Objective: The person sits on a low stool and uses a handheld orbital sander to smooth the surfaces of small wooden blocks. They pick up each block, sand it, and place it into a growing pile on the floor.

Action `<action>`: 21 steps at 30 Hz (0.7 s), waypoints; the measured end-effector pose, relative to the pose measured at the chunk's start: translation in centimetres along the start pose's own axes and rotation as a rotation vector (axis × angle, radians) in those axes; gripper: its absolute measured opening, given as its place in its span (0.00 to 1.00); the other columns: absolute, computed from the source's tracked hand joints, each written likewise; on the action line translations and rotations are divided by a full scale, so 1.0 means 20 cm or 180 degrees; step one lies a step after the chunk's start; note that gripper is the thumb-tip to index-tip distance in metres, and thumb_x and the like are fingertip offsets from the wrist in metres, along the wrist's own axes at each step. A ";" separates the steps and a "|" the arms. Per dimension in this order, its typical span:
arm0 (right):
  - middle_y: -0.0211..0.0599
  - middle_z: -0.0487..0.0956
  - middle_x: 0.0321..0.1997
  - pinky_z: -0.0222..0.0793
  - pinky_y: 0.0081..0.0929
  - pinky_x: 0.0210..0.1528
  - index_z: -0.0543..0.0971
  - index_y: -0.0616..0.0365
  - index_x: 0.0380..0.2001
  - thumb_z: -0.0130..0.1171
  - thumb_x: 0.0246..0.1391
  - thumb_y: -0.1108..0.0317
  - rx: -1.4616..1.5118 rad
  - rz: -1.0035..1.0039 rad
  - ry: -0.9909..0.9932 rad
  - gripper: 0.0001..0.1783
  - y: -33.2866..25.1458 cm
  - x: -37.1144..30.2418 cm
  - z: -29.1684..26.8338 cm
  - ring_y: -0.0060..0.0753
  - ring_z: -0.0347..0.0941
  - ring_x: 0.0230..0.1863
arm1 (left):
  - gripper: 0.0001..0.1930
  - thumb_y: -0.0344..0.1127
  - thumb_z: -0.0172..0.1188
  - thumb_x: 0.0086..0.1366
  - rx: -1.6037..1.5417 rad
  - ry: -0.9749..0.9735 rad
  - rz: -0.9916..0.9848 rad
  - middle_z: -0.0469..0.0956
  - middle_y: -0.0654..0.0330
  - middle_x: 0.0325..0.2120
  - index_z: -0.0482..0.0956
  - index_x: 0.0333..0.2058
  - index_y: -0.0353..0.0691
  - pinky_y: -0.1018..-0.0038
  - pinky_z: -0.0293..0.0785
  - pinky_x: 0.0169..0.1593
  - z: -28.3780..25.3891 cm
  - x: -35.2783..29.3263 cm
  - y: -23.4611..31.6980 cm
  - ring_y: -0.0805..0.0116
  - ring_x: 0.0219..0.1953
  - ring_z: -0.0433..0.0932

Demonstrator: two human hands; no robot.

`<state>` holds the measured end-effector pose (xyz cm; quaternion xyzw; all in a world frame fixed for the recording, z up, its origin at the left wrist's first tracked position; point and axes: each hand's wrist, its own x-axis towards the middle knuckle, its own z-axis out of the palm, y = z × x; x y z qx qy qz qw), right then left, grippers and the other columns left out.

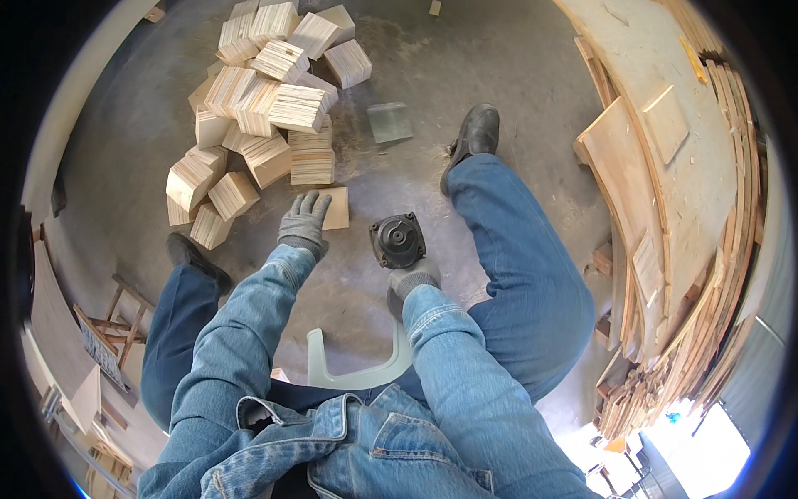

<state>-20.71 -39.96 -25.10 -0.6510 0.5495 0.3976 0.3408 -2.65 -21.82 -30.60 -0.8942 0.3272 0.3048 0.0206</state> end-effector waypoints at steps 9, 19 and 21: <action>0.41 0.85 0.48 0.76 0.30 0.53 0.81 0.56 0.52 0.65 0.48 0.72 0.0222 0.0041 -0.0015 0.25 0.02 0.04 0.00 0.37 0.83 0.50 | 0.41 0.34 0.57 0.57 0.0008 0.0107 0.0057 0.61 0.53 0.67 0.57 0.71 0.51 0.55 0.52 0.73 0.07 0.10 0.00 0.47 0.73 0.55; 0.37 0.81 0.22 0.73 0.29 0.23 0.81 0.60 0.35 0.63 0.43 0.77 0.0699 -0.0008 -0.0013 0.12 0.02 0.06 0.00 0.30 0.77 0.19 | 0.46 0.27 0.58 0.53 -0.0611 0.0244 0.0091 0.51 0.50 0.74 0.56 0.72 0.58 0.59 0.64 0.70 0.17 0.06 -0.05 0.45 0.67 0.64; 0.36 0.81 0.22 0.73 0.29 0.22 0.81 0.61 0.33 0.63 0.42 0.77 0.0670 -0.0107 0.0043 0.10 0.08 0.12 0.04 0.30 0.77 0.19 | 0.46 0.27 0.59 0.53 -0.0648 0.0200 0.0060 0.51 0.51 0.74 0.56 0.72 0.58 0.59 0.65 0.69 0.14 0.07 -0.05 0.46 0.67 0.65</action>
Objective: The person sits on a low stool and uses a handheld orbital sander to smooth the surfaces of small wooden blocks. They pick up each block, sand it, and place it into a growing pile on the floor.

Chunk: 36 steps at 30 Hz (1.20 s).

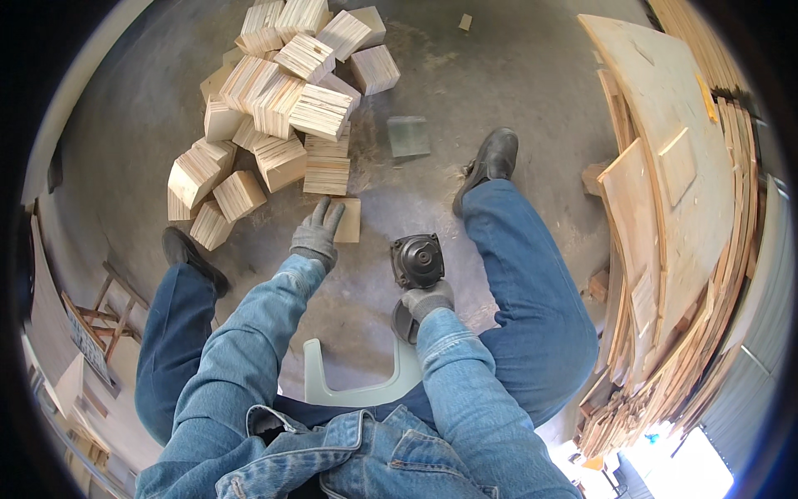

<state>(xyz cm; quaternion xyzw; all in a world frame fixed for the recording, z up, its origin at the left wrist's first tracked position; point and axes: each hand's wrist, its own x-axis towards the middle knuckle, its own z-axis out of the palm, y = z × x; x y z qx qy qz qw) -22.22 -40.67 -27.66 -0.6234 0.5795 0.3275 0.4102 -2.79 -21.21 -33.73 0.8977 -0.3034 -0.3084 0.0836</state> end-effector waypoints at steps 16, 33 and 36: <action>0.38 0.80 0.21 0.71 0.30 0.19 0.81 0.63 0.31 0.64 0.40 0.80 0.0156 0.0191 0.0095 0.10 0.03 0.03 -0.01 0.31 0.76 0.17 | 0.51 0.50 0.73 0.46 0.0037 -0.0517 -0.0375 0.65 0.44 0.62 0.61 0.68 0.41 0.57 0.68 0.66 -0.21 -0.05 0.09 0.48 0.63 0.70; 0.40 0.82 0.30 0.73 0.35 0.32 0.84 0.56 0.37 0.69 0.45 0.67 -0.0637 -0.0362 0.0327 0.13 0.03 0.19 0.11 0.38 0.78 0.29 | 0.30 0.48 0.75 0.54 -0.4530 0.0046 -0.0859 0.81 0.66 0.33 0.82 0.54 0.42 0.77 0.75 0.31 -0.82 -0.60 -0.23 0.75 0.26 0.75; 0.46 0.83 0.53 0.74 0.36 0.58 0.82 0.55 0.51 0.70 0.48 0.57 -0.0710 -0.0351 0.0108 0.26 -0.05 0.14 0.12 0.45 0.80 0.57 | 0.38 0.43 0.78 0.50 -0.4723 0.0899 -0.0419 0.82 0.64 0.38 0.76 0.60 0.39 0.76 0.77 0.35 -1.21 -0.90 -0.44 0.73 0.32 0.78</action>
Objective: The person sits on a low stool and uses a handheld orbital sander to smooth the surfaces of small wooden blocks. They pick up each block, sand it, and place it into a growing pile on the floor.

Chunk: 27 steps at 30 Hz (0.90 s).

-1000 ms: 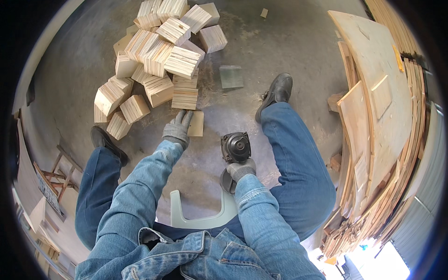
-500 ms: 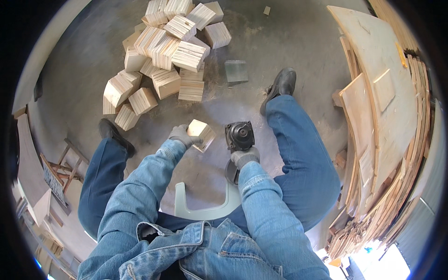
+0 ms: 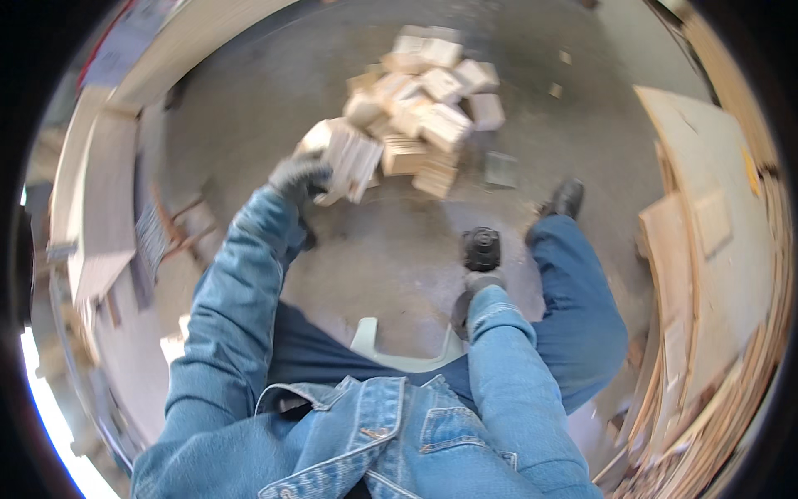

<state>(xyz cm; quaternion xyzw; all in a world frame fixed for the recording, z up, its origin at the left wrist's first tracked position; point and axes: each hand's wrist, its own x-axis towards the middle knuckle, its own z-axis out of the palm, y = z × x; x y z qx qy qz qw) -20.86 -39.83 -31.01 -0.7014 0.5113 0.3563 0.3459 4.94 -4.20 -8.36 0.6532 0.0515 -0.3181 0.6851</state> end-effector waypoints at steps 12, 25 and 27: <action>0.45 0.77 0.16 0.70 0.40 0.17 0.79 0.64 0.21 0.61 0.40 0.75 0.0126 -0.0250 -0.0443 0.03 0.02 -0.16 -0.05 0.43 0.74 0.14 | 0.44 0.47 0.77 0.48 0.1084 0.2941 0.0551 0.80 0.60 0.48 0.72 0.63 0.40 0.75 0.78 0.42 -0.99 -1.75 0.11 0.72 0.42 0.80; 0.47 0.78 0.17 0.73 0.40 0.18 0.79 0.67 0.27 0.64 0.39 0.78 0.0088 -0.0650 -0.0176 0.08 0.03 -0.38 -0.04 0.45 0.77 0.15 | 0.58 0.54 0.84 0.37 0.1671 0.4453 -0.2141 0.72 0.43 0.62 0.67 0.65 0.29 0.61 0.69 0.67 -1.06 -2.61 -1.39 0.49 0.63 0.73; 0.47 0.78 0.17 0.73 0.40 0.18 0.79 0.67 0.27 0.65 0.39 0.78 0.0046 -0.0620 -0.0170 0.08 0.03 -0.40 -0.03 0.45 0.77 0.16 | 0.57 0.53 0.84 0.37 0.1821 0.4549 -0.2093 0.73 0.43 0.61 0.68 0.64 0.30 0.62 0.69 0.67 -1.05 -2.69 -1.43 0.49 0.62 0.74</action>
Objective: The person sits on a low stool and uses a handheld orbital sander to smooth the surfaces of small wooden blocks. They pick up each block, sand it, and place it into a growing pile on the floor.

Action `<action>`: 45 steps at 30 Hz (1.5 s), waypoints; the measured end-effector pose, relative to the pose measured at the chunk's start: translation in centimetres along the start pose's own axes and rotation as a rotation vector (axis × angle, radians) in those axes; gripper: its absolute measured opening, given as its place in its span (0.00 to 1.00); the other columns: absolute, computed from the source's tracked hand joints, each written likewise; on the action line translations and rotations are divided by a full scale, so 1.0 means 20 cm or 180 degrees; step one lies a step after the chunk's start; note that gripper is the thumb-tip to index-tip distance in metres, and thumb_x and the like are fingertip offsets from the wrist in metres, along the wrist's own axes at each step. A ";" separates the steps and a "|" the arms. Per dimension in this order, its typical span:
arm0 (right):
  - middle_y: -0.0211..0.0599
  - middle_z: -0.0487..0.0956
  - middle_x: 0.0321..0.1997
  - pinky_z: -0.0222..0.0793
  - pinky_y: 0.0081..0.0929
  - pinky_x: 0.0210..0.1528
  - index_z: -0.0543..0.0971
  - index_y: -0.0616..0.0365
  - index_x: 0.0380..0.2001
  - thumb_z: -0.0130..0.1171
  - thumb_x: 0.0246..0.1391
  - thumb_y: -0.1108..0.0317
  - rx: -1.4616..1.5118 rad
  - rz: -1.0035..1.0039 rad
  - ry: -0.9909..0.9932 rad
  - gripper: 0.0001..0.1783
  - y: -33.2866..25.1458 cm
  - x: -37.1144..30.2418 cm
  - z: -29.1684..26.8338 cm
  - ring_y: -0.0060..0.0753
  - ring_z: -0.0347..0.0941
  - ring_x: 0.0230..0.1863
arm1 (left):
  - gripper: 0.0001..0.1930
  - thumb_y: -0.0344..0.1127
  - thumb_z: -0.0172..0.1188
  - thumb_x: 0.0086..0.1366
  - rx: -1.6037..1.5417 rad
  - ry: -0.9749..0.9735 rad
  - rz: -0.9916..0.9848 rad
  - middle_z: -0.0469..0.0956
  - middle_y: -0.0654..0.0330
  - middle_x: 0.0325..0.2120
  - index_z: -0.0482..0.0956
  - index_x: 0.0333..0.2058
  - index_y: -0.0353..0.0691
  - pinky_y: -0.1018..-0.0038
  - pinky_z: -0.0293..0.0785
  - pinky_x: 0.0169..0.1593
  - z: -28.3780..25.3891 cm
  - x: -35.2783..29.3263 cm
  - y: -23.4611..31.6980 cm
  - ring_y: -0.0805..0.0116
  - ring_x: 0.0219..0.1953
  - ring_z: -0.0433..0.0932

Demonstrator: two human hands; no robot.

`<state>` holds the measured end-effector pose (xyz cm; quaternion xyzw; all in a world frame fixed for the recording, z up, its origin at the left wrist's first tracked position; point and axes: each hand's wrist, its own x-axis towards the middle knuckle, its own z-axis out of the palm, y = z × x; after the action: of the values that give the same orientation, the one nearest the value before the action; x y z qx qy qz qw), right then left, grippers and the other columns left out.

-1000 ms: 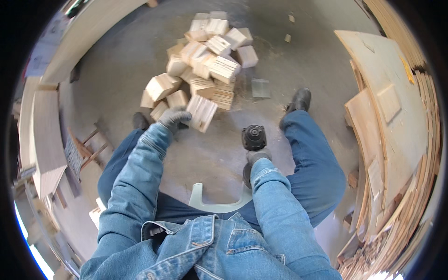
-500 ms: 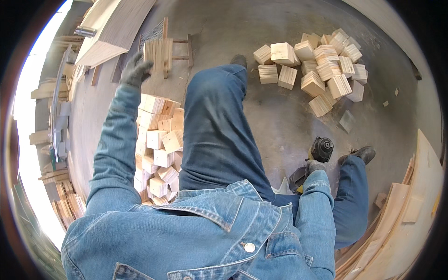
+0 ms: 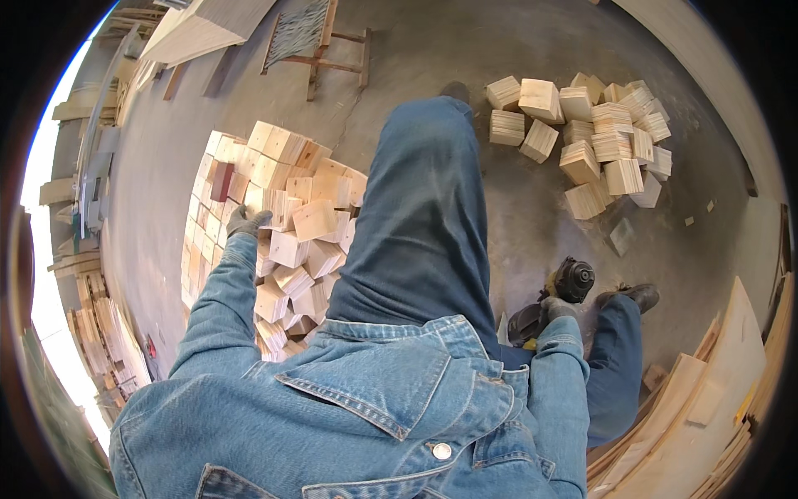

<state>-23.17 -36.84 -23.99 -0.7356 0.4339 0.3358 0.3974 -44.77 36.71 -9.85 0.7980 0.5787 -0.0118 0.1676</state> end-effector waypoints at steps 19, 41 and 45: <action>0.45 0.80 0.20 0.74 0.40 0.21 0.81 0.65 0.29 0.65 0.43 0.74 -0.0377 0.0155 -0.0275 0.08 -0.01 -0.01 0.03 0.44 0.77 0.18 | 0.56 0.47 0.85 0.37 0.0186 0.0218 -0.0470 0.74 0.45 0.60 0.68 0.64 0.30 0.65 0.70 0.66 -0.13 -0.08 -0.47 0.51 0.61 0.75; 0.44 0.80 0.19 0.72 0.39 0.20 0.80 0.63 0.25 0.65 0.45 0.71 -0.0733 0.0058 -0.0473 0.06 0.02 0.09 0.02 0.44 0.76 0.17 | 0.56 0.50 0.84 0.33 0.1242 -0.0592 -0.1077 0.74 0.47 0.61 0.71 0.63 0.34 0.67 0.69 0.67 -0.29 -0.36 -0.70 0.54 0.63 0.74; 0.44 0.80 0.19 0.71 0.39 0.20 0.80 0.63 0.25 0.65 0.45 0.70 -0.0923 -0.0029 -0.0424 0.06 0.06 0.18 -0.03 0.44 0.75 0.16 | 0.55 0.48 0.84 0.36 0.1615 -0.0658 -0.0930 0.71 0.46 0.64 0.69 0.65 0.38 0.64 0.68 0.69 -0.24 -0.43 -0.57 0.53 0.65 0.72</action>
<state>-22.82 -39.03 -27.12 -0.7633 0.3501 0.4411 0.3165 -59.12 33.20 -6.41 0.7174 0.6457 -0.2609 0.0175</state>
